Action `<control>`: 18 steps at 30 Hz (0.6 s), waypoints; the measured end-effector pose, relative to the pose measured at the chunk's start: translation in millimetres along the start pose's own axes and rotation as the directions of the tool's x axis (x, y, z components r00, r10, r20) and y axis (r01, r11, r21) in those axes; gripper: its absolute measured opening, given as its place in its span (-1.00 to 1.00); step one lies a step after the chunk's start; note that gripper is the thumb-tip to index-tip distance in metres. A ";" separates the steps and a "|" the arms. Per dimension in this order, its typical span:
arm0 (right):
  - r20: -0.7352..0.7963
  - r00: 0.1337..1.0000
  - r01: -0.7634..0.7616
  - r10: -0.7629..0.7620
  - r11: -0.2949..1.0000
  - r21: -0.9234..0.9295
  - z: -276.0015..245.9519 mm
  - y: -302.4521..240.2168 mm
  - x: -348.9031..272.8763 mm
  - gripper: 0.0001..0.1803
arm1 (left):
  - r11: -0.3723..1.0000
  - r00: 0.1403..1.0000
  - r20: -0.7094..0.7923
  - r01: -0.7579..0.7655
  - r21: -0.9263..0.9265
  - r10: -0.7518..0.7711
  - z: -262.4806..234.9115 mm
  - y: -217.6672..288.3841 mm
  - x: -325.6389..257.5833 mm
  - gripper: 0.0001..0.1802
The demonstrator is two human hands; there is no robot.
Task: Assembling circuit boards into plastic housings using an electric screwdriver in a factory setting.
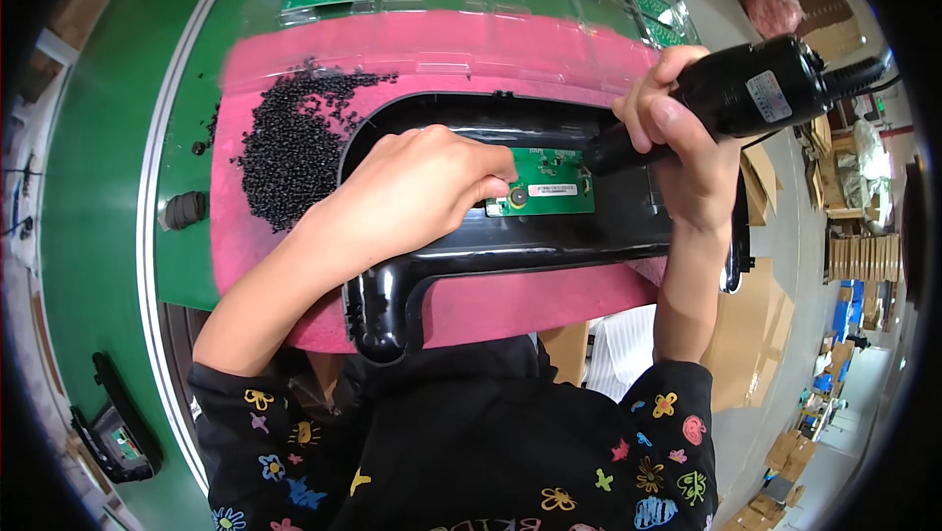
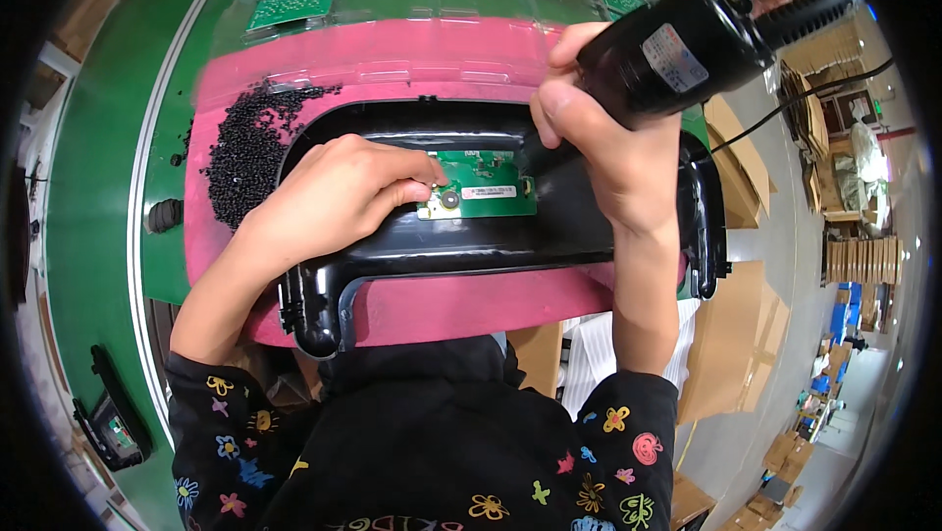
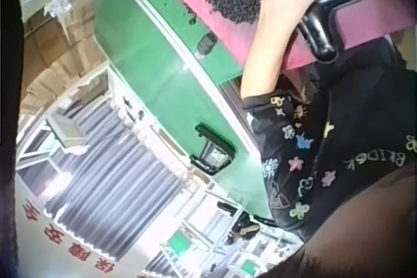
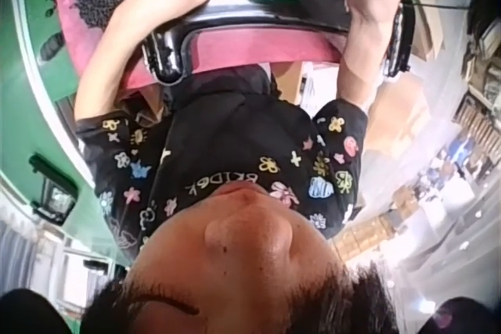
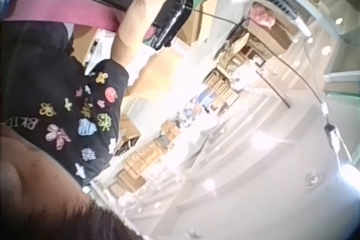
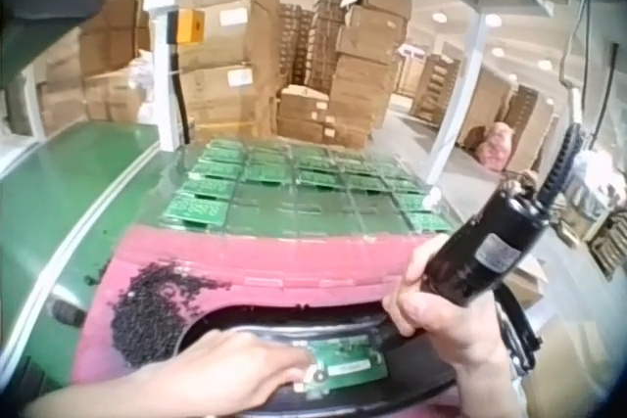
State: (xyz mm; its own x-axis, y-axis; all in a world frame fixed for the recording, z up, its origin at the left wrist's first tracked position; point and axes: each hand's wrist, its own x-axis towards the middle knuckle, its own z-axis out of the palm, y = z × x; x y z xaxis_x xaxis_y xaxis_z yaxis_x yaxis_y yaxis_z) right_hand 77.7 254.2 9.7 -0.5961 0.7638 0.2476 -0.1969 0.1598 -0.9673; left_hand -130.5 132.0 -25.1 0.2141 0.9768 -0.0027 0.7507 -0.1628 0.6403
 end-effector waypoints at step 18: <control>0.201 0.917 0.206 -0.346 0.839 0.504 36.1 -36.0 -6.3 -0.67 | 0.876 0.956 -0.280 -0.207 -0.436 0.087 -2.8 -5.2 -1.9 -0.87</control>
State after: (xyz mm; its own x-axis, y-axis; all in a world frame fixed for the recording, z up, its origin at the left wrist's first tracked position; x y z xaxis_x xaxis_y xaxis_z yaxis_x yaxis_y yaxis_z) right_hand 60.4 221.1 45.0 -0.6346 0.5194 0.5723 -0.6803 -0.0242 -0.7325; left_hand -136.6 131.4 -26.2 0.0952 0.9588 0.2678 0.3411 -0.2842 0.8961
